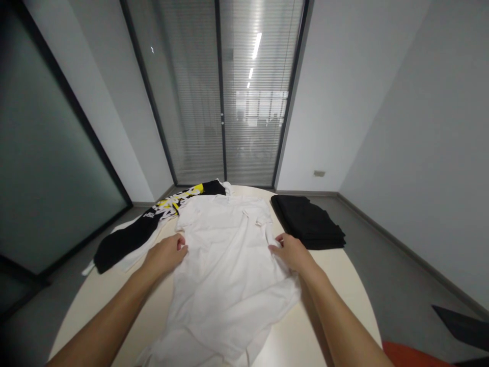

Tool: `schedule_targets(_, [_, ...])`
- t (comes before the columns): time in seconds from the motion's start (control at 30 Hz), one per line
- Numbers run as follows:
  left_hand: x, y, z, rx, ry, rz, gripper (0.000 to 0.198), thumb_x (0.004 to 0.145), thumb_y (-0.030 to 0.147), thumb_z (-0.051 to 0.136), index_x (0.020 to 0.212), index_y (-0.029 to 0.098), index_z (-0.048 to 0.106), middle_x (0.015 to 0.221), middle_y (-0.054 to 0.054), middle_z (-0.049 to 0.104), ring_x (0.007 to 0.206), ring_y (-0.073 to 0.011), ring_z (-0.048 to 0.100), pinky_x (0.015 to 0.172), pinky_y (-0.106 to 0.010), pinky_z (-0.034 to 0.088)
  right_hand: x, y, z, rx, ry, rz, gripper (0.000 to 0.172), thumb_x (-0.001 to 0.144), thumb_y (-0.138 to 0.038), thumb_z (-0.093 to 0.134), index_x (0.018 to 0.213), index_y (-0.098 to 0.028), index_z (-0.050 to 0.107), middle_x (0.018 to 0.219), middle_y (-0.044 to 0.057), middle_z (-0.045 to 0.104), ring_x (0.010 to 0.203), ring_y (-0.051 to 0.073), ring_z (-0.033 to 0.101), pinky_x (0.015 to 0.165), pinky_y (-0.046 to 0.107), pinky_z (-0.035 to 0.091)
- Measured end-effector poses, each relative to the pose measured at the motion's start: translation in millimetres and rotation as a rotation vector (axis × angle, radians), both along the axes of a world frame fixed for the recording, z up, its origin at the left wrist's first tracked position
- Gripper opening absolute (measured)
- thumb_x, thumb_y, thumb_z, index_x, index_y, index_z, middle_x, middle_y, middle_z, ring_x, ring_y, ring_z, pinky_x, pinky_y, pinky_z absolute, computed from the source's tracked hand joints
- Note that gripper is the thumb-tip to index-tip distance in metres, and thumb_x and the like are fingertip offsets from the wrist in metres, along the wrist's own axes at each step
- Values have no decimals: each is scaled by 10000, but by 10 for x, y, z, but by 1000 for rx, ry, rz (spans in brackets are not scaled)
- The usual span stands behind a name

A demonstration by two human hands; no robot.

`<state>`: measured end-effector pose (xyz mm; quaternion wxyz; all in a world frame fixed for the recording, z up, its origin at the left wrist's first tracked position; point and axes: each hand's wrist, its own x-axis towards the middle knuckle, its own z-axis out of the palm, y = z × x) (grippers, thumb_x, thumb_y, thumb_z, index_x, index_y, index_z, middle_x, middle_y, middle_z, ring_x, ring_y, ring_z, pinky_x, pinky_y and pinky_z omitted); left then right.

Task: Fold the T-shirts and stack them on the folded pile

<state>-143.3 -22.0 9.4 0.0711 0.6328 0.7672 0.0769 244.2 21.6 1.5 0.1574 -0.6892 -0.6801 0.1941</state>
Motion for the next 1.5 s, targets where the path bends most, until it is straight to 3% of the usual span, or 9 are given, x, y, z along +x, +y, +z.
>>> schedule_targets(0.2, [-6,-7,-34,-20,12,15,184,913,350,481,895,231,621,978,-94,740,888,-262,698,685,-317,446,-34,-1,22,26,-11,38,140,836,-309,634,816,-173,612,790,57,695,717,179,626,622,251,374])
schedule_targets(0.3, [-40,18,-45,8,-18,51,201,919,362,462,895,234,615,969,-94,742,870,-269,699,665,-325,441,-24,12,-8,86,56,19,116,850,-282,604,889,-177,579,785,35,675,699,157,604,633,236,384])
schedule_targets(0.47, [-119,51,-2,21,-79,96,166,870,366,482,847,254,602,902,-57,735,851,-260,693,645,-311,433,35,34,-85,70,164,-11,265,860,-339,616,1073,-206,531,718,-21,635,651,152,597,617,227,392])
schedule_targets(0.67, [-207,48,27,24,-62,138,145,840,317,480,909,251,590,930,-51,732,888,-251,692,628,-288,429,17,23,-39,42,203,-20,150,883,-236,530,1016,-185,574,748,5,633,679,145,583,627,221,399])
schedule_targets(0.77, [-229,51,-2,23,-45,132,164,848,318,474,948,248,583,932,-60,732,897,-255,694,654,-294,443,-9,-1,27,-49,287,-44,225,888,-176,433,1049,-166,590,723,-4,594,611,131,538,556,213,373])
schedule_targets(0.93, [-221,60,-32,29,27,142,247,883,316,437,1067,243,584,986,-100,729,915,-290,699,680,-331,462,-4,-18,74,-102,422,-21,304,826,-280,621,1109,-175,581,762,-24,579,606,110,524,558,200,399])
schedule_targets(1.13, [-213,50,44,96,31,184,314,959,287,333,1166,232,562,1019,-132,733,945,-314,706,701,-359,475,29,-9,40,-157,356,20,430,780,-285,734,1156,-172,560,825,-8,614,675,117,550,618,204,431])
schedule_targets(1.37, [-269,38,30,53,49,206,320,968,308,357,1178,217,581,1082,-144,718,962,-324,700,733,-376,497,94,-36,22,-106,264,83,251,866,-283,616,1087,-168,642,719,-9,607,629,121,526,572,206,385])
schedule_targets(1.5, [-210,53,5,197,58,119,275,943,306,425,1117,202,610,1170,-123,678,1048,-279,660,836,-348,500,126,-17,-18,-61,254,81,286,865,-238,567,1140,-169,606,647,-36,589,563,114,505,533,204,357])
